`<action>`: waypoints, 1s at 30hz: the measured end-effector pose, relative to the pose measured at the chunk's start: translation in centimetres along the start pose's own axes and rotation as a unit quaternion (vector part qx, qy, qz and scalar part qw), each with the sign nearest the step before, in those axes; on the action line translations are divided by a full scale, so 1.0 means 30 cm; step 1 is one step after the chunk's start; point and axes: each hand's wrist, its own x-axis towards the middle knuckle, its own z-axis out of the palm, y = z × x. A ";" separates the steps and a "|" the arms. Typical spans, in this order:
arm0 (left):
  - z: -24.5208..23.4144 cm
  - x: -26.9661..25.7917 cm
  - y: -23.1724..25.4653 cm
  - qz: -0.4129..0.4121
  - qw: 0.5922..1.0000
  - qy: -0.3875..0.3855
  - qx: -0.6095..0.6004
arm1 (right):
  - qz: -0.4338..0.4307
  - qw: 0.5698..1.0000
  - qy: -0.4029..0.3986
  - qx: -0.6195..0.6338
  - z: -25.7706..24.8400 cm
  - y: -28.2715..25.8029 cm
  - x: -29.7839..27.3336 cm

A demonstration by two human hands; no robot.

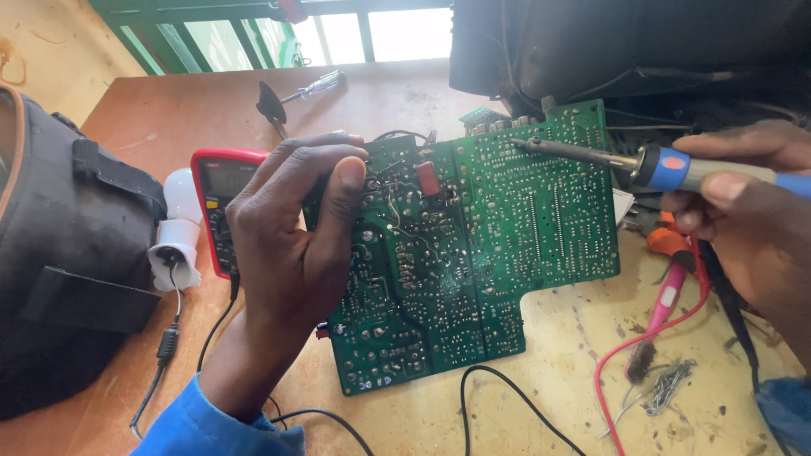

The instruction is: The person uses a soldering iron to work on a green circuit board, applying heat to various components and solder points. They hold the board steady with one hand while maneuvering the soldering iron with the other, occasionally adjusting the board's position on the workbench.

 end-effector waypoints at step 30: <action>0.002 -0.007 0.013 -0.008 1.000 0.012 -0.007 | 0.060 0.997 0.021 0.052 -0.006 -0.010 0.024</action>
